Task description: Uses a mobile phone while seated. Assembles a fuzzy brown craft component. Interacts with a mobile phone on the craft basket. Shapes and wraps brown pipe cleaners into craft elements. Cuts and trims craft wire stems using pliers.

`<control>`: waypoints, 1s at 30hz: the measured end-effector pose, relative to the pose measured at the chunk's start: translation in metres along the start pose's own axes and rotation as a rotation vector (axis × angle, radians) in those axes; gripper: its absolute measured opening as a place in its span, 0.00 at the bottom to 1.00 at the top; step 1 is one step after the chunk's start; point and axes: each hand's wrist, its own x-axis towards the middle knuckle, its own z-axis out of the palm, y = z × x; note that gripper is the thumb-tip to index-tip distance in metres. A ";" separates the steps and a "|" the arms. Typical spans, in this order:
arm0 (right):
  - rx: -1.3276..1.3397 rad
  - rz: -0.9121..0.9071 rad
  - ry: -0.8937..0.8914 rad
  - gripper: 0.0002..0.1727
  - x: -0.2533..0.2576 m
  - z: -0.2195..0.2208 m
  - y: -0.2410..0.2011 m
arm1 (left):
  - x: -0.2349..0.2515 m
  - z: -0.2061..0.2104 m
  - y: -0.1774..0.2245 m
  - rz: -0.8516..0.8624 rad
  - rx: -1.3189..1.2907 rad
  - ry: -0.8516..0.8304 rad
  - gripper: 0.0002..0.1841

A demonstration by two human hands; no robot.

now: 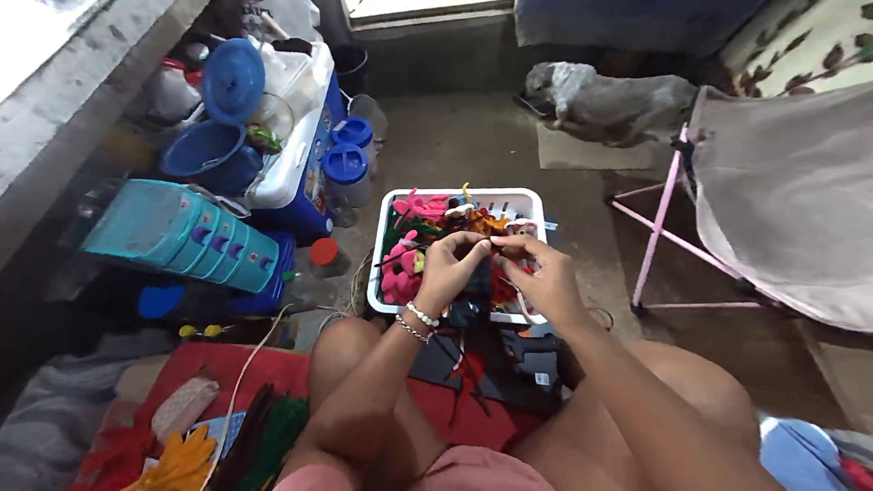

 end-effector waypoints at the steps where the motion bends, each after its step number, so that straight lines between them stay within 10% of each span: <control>1: -0.017 0.001 0.028 0.13 0.001 -0.001 -0.002 | -0.001 0.002 0.001 -0.007 -0.006 0.010 0.06; 30: -0.145 -0.033 0.107 0.07 -0.002 -0.002 -0.005 | -0.008 0.018 -0.005 -0.213 -0.404 0.077 0.06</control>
